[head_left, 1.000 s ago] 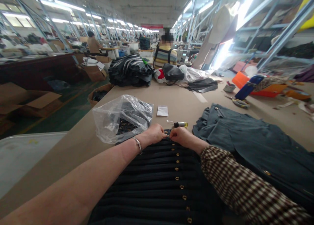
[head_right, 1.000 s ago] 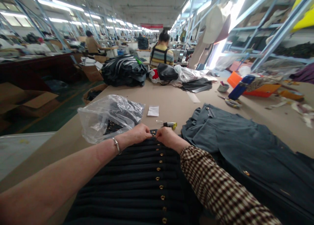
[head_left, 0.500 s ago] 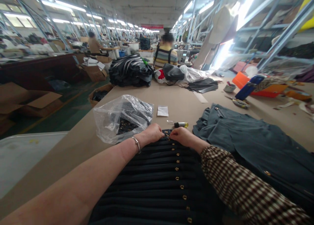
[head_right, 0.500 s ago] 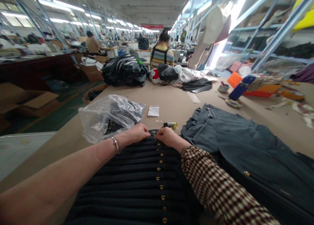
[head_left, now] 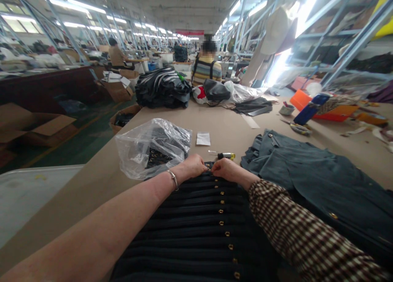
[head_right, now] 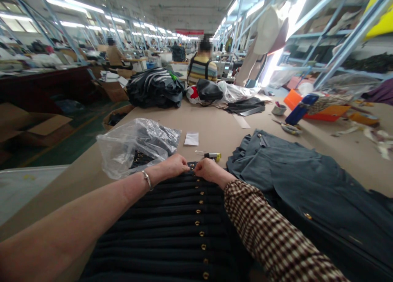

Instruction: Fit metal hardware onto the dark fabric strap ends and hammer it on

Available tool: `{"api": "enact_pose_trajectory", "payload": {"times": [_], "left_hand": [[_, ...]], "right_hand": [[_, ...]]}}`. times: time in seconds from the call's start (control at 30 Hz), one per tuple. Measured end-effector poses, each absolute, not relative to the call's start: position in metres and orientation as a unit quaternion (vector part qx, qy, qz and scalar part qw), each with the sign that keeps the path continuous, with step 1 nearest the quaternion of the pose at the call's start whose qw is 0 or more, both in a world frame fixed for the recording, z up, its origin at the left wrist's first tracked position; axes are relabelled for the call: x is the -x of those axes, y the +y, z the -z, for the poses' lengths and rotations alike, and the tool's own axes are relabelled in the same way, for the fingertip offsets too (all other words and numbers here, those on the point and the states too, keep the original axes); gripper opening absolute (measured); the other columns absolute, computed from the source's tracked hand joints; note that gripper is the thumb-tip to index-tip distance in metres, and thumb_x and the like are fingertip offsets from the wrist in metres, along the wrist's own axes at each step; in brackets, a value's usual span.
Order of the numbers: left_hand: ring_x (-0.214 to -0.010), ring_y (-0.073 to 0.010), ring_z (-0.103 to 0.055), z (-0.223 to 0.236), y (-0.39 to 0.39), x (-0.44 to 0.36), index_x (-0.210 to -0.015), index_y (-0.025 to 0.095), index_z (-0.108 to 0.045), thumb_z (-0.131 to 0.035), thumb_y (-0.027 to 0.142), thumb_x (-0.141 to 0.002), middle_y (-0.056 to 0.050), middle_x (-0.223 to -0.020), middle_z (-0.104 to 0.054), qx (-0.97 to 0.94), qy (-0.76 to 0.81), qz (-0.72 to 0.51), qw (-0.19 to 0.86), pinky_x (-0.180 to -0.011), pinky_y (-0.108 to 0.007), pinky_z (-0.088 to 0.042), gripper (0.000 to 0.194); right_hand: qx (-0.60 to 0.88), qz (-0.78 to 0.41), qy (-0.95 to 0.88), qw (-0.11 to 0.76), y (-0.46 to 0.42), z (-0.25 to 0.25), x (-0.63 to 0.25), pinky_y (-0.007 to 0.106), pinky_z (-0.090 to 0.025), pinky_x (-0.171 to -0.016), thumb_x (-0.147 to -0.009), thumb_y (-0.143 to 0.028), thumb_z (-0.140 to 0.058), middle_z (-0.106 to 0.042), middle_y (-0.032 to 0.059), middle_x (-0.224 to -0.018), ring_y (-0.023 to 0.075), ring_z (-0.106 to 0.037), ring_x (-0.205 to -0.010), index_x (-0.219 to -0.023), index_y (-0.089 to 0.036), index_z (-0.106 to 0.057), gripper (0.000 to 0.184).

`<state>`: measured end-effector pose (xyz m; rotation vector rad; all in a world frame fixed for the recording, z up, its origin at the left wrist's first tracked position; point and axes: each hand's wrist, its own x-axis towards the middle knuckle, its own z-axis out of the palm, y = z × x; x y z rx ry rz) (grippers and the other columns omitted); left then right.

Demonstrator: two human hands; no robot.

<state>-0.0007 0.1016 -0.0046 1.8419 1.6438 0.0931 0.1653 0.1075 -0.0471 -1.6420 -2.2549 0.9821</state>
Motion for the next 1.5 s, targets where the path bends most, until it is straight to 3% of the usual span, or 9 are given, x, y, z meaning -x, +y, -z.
{"api": "enact_pose_trajectory", "payload": {"times": [0.33, 0.57, 0.7, 0.8, 1.0, 1.2, 1.33, 1.4, 1.5], "left_hand": [[-0.052, -0.0117, -0.049, 0.009, 0.103, -0.002, -0.065, 0.012, -0.07, -0.066, 0.025, -0.069, 0.001, -0.048, -0.054, -0.709, 0.625, -0.042, 0.324, -0.05, -0.023, -0.034, 0.014], [-0.052, -0.0128, -0.052, 0.01, 0.101, -0.003, -0.065, 0.013, -0.068, -0.065, 0.027, -0.071, 0.002, -0.043, -0.05, -0.712, 0.626, -0.028, 0.317, -0.05, -0.023, -0.035, 0.016], [-0.057, -0.0114, -0.055, 0.011, 0.101, 0.004, -0.069, 0.013, -0.063, -0.064, 0.032, -0.079, 0.002, -0.056, -0.057, -0.724, 0.616, -0.006, 0.309, -0.058, -0.025, -0.043, 0.021], [-0.064, -0.0113, -0.057, 0.013, 0.1, 0.012, -0.074, 0.014, -0.061, -0.061, 0.037, -0.084, 0.002, -0.069, -0.061, -0.728, 0.612, 0.005, 0.309, -0.065, -0.029, -0.048, 0.025], [-0.055, -0.0107, -0.052, 0.009, 0.097, 0.014, -0.068, 0.014, -0.065, -0.066, 0.025, -0.074, 0.003, -0.055, -0.056, -0.715, 0.615, -0.019, 0.332, -0.058, -0.024, -0.04, 0.012], [-0.046, -0.009, -0.043, -0.006, 0.093, 0.02, -0.059, 0.013, -0.064, -0.065, 0.023, -0.069, 0.005, -0.046, -0.047, -0.667, 0.629, -0.079, 0.39, -0.049, -0.024, -0.03, 0.014], [-0.041, -0.0073, -0.041, -0.019, 0.081, 0.032, -0.089, 0.018, -0.065, -0.058, 0.038, -0.078, 0.007, -0.055, -0.047, -0.609, 0.62, -0.135, 0.477, -0.041, -0.022, -0.026, 0.024], [-0.04, -0.0067, -0.044, -0.023, 0.073, 0.035, -0.101, 0.021, -0.06, -0.052, 0.045, -0.083, 0.007, -0.062, -0.049, -0.579, 0.601, -0.159, 0.528, -0.038, -0.02, -0.024, 0.032], [-0.04, -0.0052, -0.045, -0.025, 0.065, 0.033, -0.102, 0.022, -0.057, -0.05, 0.054, -0.083, 0.007, -0.065, -0.048, -0.549, 0.562, -0.188, 0.589, -0.035, -0.017, -0.022, 0.038]], "right_hand": [[0.548, -0.275, -0.789, 0.039, 0.111, 0.042, -0.158, 0.02, -0.038, -0.052, -0.064, -0.01, -0.061, -0.068, 0.0015, -0.066, 0.0132, -0.058, -0.061, -0.072, -0.018, -0.073, 0.016], [0.544, -0.235, -0.805, -0.019, 0.11, 0.032, -0.15, 0.023, -0.04, -0.055, -0.071, -0.013, -0.064, -0.064, 0.0017, -0.064, 0.0137, -0.057, -0.062, -0.07, -0.017, -0.068, 0.006], [0.529, -0.217, -0.819, -0.041, 0.106, 0.03, -0.149, 0.029, -0.049, -0.068, -0.087, -0.028, -0.06, -0.064, 0.0012, -0.079, 0.0125, -0.059, -0.071, -0.081, -0.014, -0.063, 0.015], [0.52, -0.211, -0.827, -0.037, 0.105, 0.032, -0.15, 0.03, -0.049, -0.07, -0.088, -0.03, -0.059, -0.064, 0.0016, -0.083, 0.0128, -0.059, -0.074, -0.081, -0.015, -0.062, 0.017], [0.527, -0.22, -0.821, 0.017, 0.107, 0.04, -0.154, 0.024, -0.037, -0.055, -0.07, -0.01, -0.062, -0.066, 0.0042, -0.067, 0.0151, -0.058, -0.063, -0.063, -0.017, -0.064, 0.011], [0.544, -0.22, -0.8, 0.124, 0.099, 0.029, -0.157, 0.025, -0.039, -0.064, -0.075, -0.011, -0.053, -0.069, 0.0059, -0.076, 0.0182, -0.061, -0.074, -0.075, -0.018, -0.069, 0.017], [0.532, -0.25, -0.783, 0.204, 0.081, 0.023, -0.15, 0.023, -0.042, -0.066, -0.083, -0.019, -0.049, -0.067, 0.003, -0.075, 0.0146, -0.059, -0.072, -0.085, -0.018, -0.068, 0.02], [0.51, -0.326, -0.756, 0.249, 0.072, 0.023, -0.145, 0.022, -0.043, -0.061, -0.082, -0.024, -0.052, -0.065, 0.0014, -0.072, 0.0125, -0.057, -0.065, -0.089, -0.016, -0.067, 0.019], [0.453, -0.486, -0.664, 0.344, 0.061, 0.023, -0.137, 0.022, -0.042, -0.056, -0.076, -0.032, -0.061, -0.06, -0.0017, -0.067, 0.0102, -0.051, -0.057, -0.096, -0.015, -0.064, 0.027]]}}
